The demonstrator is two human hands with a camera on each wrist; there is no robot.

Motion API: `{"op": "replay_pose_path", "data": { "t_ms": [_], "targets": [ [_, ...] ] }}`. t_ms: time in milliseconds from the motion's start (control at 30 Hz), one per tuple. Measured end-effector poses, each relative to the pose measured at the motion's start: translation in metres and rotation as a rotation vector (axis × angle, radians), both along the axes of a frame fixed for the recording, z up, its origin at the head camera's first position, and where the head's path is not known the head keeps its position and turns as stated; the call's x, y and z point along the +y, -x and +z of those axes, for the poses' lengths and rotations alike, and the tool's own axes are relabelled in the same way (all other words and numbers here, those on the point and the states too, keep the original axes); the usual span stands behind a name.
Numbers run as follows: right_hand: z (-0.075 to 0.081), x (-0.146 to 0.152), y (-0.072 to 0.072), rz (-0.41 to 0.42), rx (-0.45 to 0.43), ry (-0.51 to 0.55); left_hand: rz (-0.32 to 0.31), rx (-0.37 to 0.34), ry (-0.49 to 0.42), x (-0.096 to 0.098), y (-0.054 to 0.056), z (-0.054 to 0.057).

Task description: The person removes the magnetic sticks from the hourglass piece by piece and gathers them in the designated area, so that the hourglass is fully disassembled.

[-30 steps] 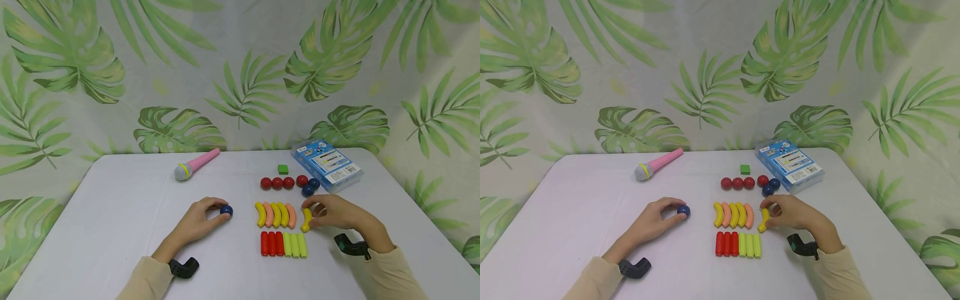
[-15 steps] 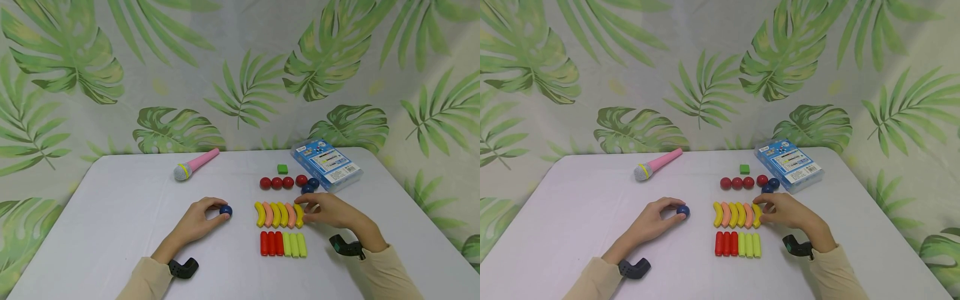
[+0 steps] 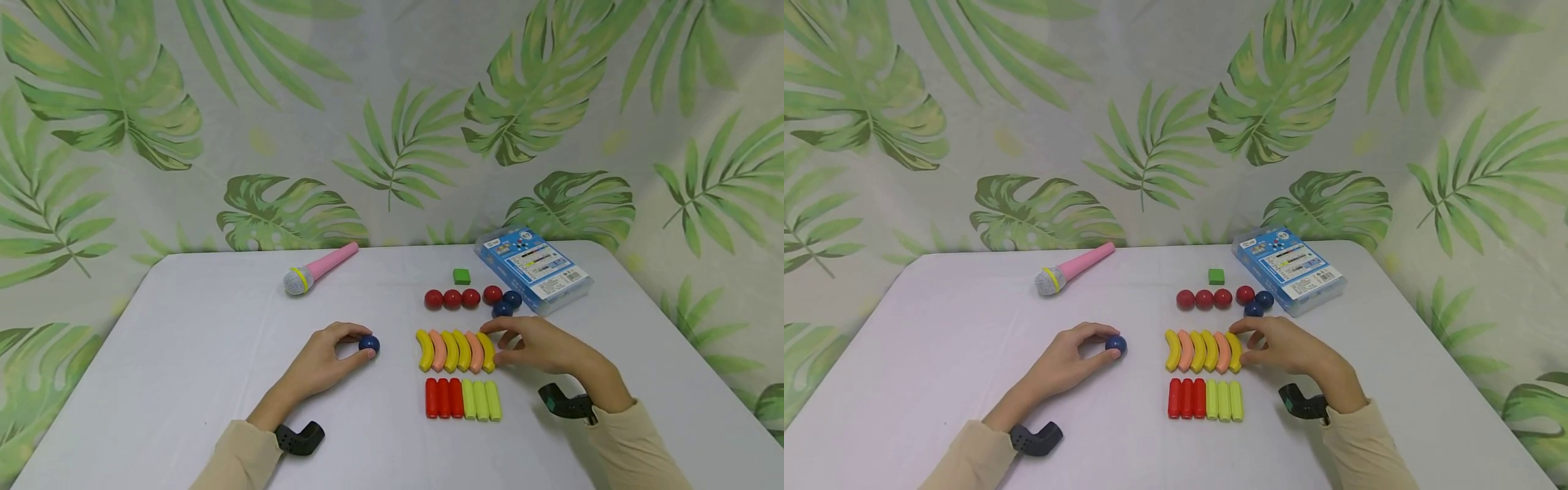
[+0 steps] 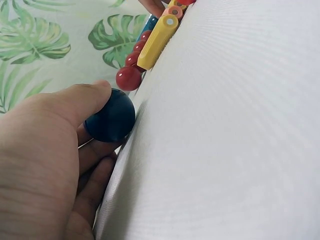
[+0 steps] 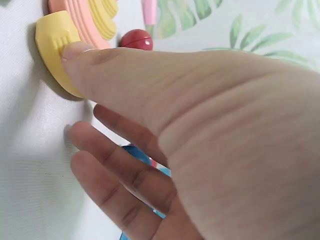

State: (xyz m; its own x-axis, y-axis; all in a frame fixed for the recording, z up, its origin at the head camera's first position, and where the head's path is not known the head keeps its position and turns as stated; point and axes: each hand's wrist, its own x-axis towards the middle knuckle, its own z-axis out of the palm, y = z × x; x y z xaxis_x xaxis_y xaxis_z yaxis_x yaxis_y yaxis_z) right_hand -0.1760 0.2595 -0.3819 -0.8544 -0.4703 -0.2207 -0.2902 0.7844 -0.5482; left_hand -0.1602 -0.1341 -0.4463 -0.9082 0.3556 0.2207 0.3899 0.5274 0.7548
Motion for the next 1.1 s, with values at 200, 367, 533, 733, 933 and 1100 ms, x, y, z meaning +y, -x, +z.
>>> {"op": "replay_pose_path", "data": {
  "t_ms": [200, 367, 533, 733, 933, 1100],
  "targets": [
    [0.005, -0.009, -0.003, 0.007, 0.069, 0.027, -0.015, 0.005, -0.019, 0.0, 0.0, 0.0],
    [0.005, -0.031, -0.009, 0.04, 0.133, 0.056, -0.053, 0.018, -0.058, -0.001, 0.001, -0.001],
    [0.002, -0.059, -0.019, 0.094, 0.23, 0.088, -0.094, 0.08, -0.065, -0.002, 0.003, -0.002],
    [-0.002, -0.091, -0.029, 0.107, 0.284, 0.066, -0.089, 0.086, -0.05, -0.001, 0.003, -0.001],
    [-0.006, -0.113, -0.034, 0.134, 0.319, 0.057, -0.092, 0.107, -0.051, -0.001, 0.004, -0.002],
    [-0.011, -0.122, -0.036, 0.186, 0.343, 0.046, -0.093, 0.108, -0.054, -0.001, 0.004, -0.002]
  ]
}}
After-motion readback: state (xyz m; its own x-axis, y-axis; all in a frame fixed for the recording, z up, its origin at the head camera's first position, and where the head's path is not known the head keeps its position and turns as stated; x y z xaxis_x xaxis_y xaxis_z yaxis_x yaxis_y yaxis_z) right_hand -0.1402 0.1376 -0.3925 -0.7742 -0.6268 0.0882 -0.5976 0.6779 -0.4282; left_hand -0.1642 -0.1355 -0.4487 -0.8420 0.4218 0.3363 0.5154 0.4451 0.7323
